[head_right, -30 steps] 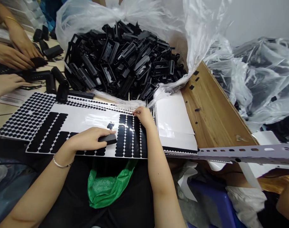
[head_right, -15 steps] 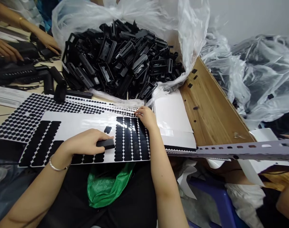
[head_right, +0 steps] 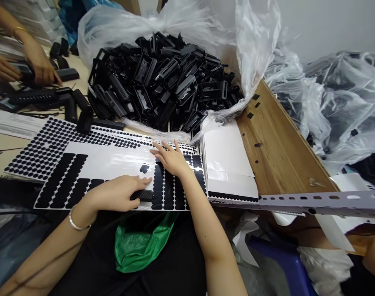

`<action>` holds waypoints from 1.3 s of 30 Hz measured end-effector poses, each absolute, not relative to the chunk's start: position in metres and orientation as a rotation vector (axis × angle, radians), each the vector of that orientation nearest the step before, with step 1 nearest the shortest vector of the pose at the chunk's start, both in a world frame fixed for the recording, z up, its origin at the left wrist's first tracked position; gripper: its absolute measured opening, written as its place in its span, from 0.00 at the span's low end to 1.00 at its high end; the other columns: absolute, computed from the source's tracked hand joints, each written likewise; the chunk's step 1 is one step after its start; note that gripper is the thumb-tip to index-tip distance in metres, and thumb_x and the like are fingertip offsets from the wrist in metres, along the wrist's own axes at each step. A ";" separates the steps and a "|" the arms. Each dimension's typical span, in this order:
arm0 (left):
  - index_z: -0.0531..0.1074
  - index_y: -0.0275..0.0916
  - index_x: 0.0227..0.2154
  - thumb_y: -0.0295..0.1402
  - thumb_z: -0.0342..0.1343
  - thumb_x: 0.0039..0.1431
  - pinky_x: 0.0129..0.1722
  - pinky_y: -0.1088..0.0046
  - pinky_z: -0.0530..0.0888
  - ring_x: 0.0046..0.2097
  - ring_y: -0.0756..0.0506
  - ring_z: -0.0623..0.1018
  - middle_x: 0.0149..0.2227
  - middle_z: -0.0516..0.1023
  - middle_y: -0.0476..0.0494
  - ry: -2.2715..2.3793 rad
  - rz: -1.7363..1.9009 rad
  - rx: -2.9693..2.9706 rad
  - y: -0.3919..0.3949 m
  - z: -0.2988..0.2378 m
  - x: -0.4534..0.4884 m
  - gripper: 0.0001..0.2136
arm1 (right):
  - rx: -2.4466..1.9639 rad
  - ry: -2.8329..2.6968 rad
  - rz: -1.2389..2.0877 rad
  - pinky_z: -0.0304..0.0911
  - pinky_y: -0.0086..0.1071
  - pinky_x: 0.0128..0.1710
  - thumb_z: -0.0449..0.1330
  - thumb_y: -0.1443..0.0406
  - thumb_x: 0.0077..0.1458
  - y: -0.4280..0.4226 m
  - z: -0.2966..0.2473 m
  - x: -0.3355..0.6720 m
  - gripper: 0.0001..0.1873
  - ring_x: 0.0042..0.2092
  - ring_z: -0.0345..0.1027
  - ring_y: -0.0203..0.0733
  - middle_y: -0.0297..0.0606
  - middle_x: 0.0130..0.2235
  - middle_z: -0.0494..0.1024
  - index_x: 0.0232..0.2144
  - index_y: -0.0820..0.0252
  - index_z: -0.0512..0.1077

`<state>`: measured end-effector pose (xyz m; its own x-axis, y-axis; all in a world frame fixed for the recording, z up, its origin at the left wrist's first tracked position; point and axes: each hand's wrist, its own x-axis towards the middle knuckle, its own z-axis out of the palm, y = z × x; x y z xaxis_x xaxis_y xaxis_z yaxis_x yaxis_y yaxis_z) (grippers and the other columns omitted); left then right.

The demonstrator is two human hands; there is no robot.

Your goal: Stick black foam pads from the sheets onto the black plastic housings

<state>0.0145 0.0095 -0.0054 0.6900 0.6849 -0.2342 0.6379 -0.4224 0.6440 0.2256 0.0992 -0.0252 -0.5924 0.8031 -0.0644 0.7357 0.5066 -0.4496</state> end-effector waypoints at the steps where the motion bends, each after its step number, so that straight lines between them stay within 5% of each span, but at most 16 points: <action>1: 0.77 0.38 0.43 0.31 0.53 0.54 0.51 0.61 0.73 0.55 0.33 0.78 0.59 0.77 0.34 1.013 0.023 2.188 0.007 -0.005 0.016 0.15 | -1.345 -2.583 0.673 0.25 0.64 0.72 0.44 0.60 0.72 0.101 -0.026 0.227 0.27 0.72 0.49 0.51 0.32 0.59 0.77 0.70 0.48 0.55; 4: 0.77 0.35 0.46 0.33 0.52 0.56 0.52 0.58 0.73 0.58 0.30 0.76 0.58 0.77 0.29 1.005 -0.078 2.212 0.002 -0.004 0.020 0.17 | -1.380 -2.572 0.701 0.24 0.64 0.72 0.42 0.59 0.72 0.104 -0.029 0.228 0.28 0.72 0.50 0.52 0.32 0.61 0.75 0.71 0.49 0.49; 9: 0.77 0.38 0.38 0.34 0.56 0.52 0.37 0.65 0.73 0.37 0.37 0.81 0.34 0.82 0.38 1.004 0.032 2.157 -0.005 0.005 0.020 0.12 | -1.502 -2.560 0.594 0.24 0.65 0.71 0.46 0.60 0.70 0.110 -0.037 0.226 0.29 0.73 0.47 0.56 0.32 0.68 0.66 0.70 0.47 0.52; 13: 0.74 0.40 0.28 0.35 0.54 0.54 0.28 0.69 0.68 0.26 0.43 0.75 0.25 0.77 0.45 0.992 0.068 2.090 0.003 0.010 0.015 0.06 | -1.498 -2.512 0.534 0.27 0.65 0.71 0.48 0.63 0.69 0.116 -0.040 0.229 0.32 0.71 0.51 0.54 0.34 0.63 0.72 0.71 0.47 0.49; 16: 0.74 0.41 0.29 0.36 0.51 0.58 0.35 0.64 0.71 0.32 0.40 0.77 0.31 0.80 0.42 1.126 0.272 2.049 0.021 0.002 0.010 0.09 | -1.511 -2.436 0.504 0.31 0.65 0.70 0.57 0.64 0.63 0.119 -0.040 0.240 0.38 0.69 0.54 0.57 0.37 0.65 0.70 0.71 0.46 0.50; 18: 0.77 0.40 0.39 0.37 0.52 0.59 0.53 0.57 0.71 0.49 0.34 0.79 0.45 0.83 0.37 1.225 0.460 2.034 0.032 -0.009 0.005 0.11 | -1.533 -2.424 0.488 0.31 0.65 0.70 0.63 0.61 0.59 0.119 -0.039 0.249 0.42 0.70 0.51 0.59 0.39 0.69 0.63 0.71 0.46 0.51; 20: 0.78 0.40 0.45 0.36 0.53 0.59 0.66 0.49 0.58 0.66 0.31 0.68 0.61 0.75 0.35 1.219 0.453 2.043 0.038 -0.019 0.003 0.15 | -1.600 -2.438 0.471 0.32 0.65 0.69 0.65 0.58 0.57 0.120 -0.041 0.255 0.45 0.71 0.47 0.61 0.40 0.72 0.56 0.71 0.45 0.51; 22: 0.78 0.37 0.46 0.35 0.51 0.60 0.69 0.46 0.50 0.72 0.31 0.56 0.69 0.64 0.35 1.198 0.325 2.061 0.039 -0.025 0.004 0.16 | -1.690 -2.453 0.440 0.34 0.66 0.68 0.65 0.55 0.58 0.123 -0.044 0.259 0.45 0.72 0.43 0.63 0.41 0.73 0.52 0.71 0.43 0.50; 26: 0.80 0.35 0.38 0.31 0.50 0.59 0.70 0.45 0.50 0.74 0.30 0.49 0.73 0.52 0.36 1.192 0.087 2.100 0.029 -0.022 0.011 0.13 | -1.806 -2.433 0.334 0.36 0.71 0.65 0.63 0.50 0.59 0.136 -0.053 0.259 0.43 0.73 0.34 0.68 0.44 0.73 0.49 0.71 0.39 0.50; 33: 0.78 0.38 0.29 0.29 0.52 0.59 0.70 0.45 0.54 0.73 0.31 0.53 0.72 0.57 0.41 1.145 0.130 2.117 0.019 -0.018 0.017 0.09 | -1.897 -2.363 0.203 0.35 0.73 0.64 0.62 0.50 0.60 0.160 -0.046 0.246 0.42 0.72 0.33 0.72 0.44 0.73 0.50 0.71 0.39 0.50; 36: 0.78 0.35 0.32 0.29 0.51 0.61 0.70 0.43 0.51 0.74 0.30 0.50 0.72 0.55 0.36 1.223 0.073 2.114 0.020 -0.016 0.019 0.10 | -1.887 -2.292 0.059 0.39 0.69 0.65 0.67 0.57 0.57 0.156 -0.038 0.238 0.43 0.70 0.39 0.70 0.45 0.71 0.53 0.70 0.40 0.54; 39: 0.79 0.33 0.39 0.30 0.48 0.63 0.71 0.47 0.51 0.74 0.31 0.50 0.73 0.53 0.35 1.262 0.034 2.115 0.024 -0.015 0.018 0.13 | -1.718 -2.112 0.003 0.49 0.63 0.62 0.68 0.66 0.56 0.145 -0.038 0.235 0.28 0.64 0.53 0.65 0.46 0.63 0.65 0.59 0.43 0.72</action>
<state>0.0176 0.0238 -0.0150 0.5326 0.7913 -0.3003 0.7739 -0.3116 0.5513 0.2346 0.1454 -0.0378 -0.1513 0.9371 0.3144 0.9363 0.2379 -0.2585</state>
